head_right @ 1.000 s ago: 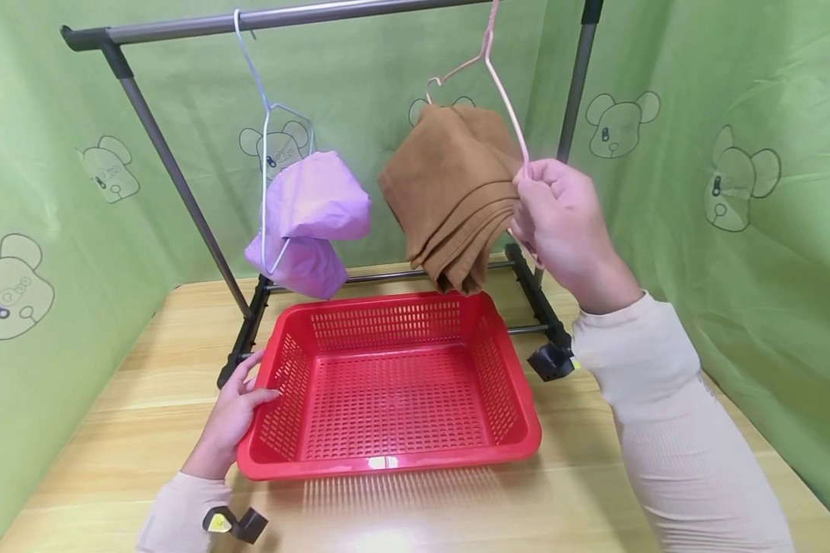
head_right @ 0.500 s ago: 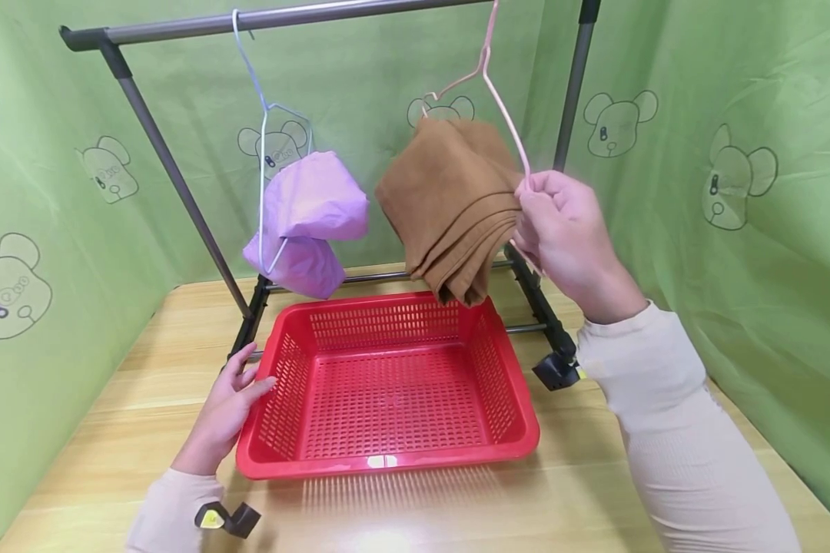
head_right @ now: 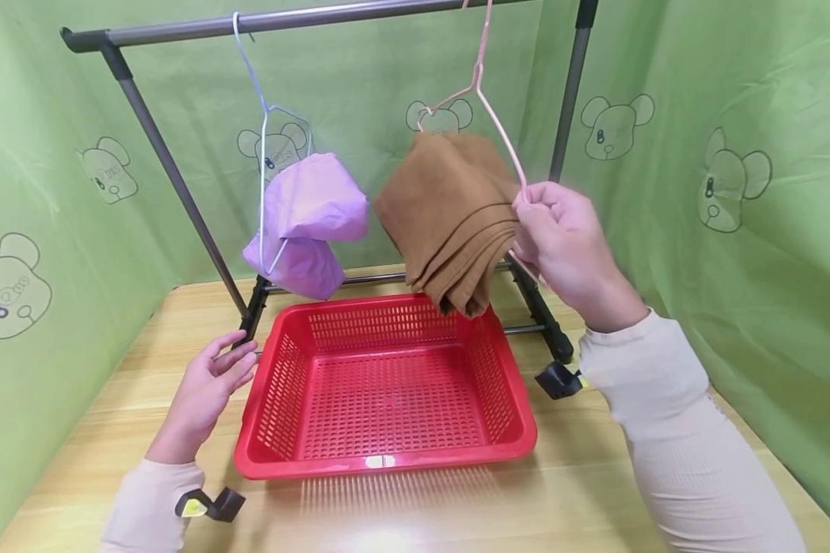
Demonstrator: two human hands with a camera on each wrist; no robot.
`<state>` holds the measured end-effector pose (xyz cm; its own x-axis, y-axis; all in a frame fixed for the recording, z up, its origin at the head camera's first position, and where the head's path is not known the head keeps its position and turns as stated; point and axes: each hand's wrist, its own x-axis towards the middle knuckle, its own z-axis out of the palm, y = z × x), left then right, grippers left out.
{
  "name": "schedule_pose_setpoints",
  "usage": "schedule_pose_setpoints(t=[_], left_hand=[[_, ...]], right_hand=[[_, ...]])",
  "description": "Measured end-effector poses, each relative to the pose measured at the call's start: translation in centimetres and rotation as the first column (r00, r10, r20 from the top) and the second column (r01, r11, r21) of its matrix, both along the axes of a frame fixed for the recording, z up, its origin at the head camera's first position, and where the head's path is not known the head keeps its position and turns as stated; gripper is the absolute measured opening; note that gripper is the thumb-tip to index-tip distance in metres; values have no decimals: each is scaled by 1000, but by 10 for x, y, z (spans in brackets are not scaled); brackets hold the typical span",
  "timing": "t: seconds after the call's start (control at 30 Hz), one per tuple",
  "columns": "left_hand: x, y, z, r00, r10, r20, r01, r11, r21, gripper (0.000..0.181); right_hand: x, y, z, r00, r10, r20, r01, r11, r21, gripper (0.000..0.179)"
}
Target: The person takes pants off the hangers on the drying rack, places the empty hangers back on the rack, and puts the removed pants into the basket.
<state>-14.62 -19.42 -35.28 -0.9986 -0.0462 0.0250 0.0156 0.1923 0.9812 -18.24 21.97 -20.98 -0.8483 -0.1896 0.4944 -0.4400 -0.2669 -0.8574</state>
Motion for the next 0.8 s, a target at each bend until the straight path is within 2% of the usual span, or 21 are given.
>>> schedule_pose_setpoints(t=[0.1, 0.17, 0.2, 0.23, 0.3, 0.4, 0.47, 0.5, 0.53, 0.57, 0.63, 0.7, 0.73, 0.8], left_hand=[[1, -3, 10, 996, -88, -26, 87, 996, -34, 43], [2, -6, 16, 983, -181, -38, 177, 980, -88, 41], [3, -8, 20, 970, -238, -45, 231, 965, -122, 42], [3, -10, 23, 955, -294, -42, 284, 945, -162, 43], [3, -13, 30, 916, -402, -19, 384, 887, -257, 45], [0, -13, 37, 843, -535, 48, 515, 780, -356, 51], [-3, -11, 40, 796, -597, 101, 588, 721, -366, 53], [-4, -11, 41, 767, -629, 124, 626, 694, -355, 55], [-6, -10, 42, 730, -668, 144, 671, 663, -331, 57], [-8, -9, 42, 686, -709, 161, 717, 623, -313, 60], [-10, -6, 42, 582, -793, 179, 804, 531, -267, 72], [-11, -3, 43, 474, -862, 178, 869, 427, -250, 87], [-11, -1, 43, 426, -889, 169, 890, 379, -253, 94], [-10, 6, 43, 347, -929, 128, 912, 302, -278, 108]], right_hand=[[1, 1, -1, 1000, 12, -5, -12, 1000, 9, 16], [1, 1, -2, 1000, 19, -5, -19, 1000, 16, 16], [1, 1, -2, 1000, 23, -5, -23, 1000, 16, 16], [1, 1, -2, 1000, 26, -4, -26, 1000, 18, 16], [1, 2, -3, 1000, 26, -3, -26, 999, 28, 16], [2, 2, -3, 1000, 21, -5, -21, 999, 41, 16], [2, 3, -4, 1000, 12, -6, -12, 998, 57, 16], [2, 3, -4, 1000, 7, -4, -7, 998, 64, 16], [3, 3, -4, 1000, 7, 0, -7, 998, 67, 16], [3, 3, -4, 1000, 6, 5, -7, 998, 69, 16], [4, 2, -4, 1000, 12, 10, -13, 998, 66, 15], [5, 2, -4, 1000, 22, 14, -23, 998, 57, 15], [5, 2, -4, 999, 31, 14, -31, 998, 48, 15], [5, 2, -4, 999, 36, 10, -37, 998, 46, 15]])
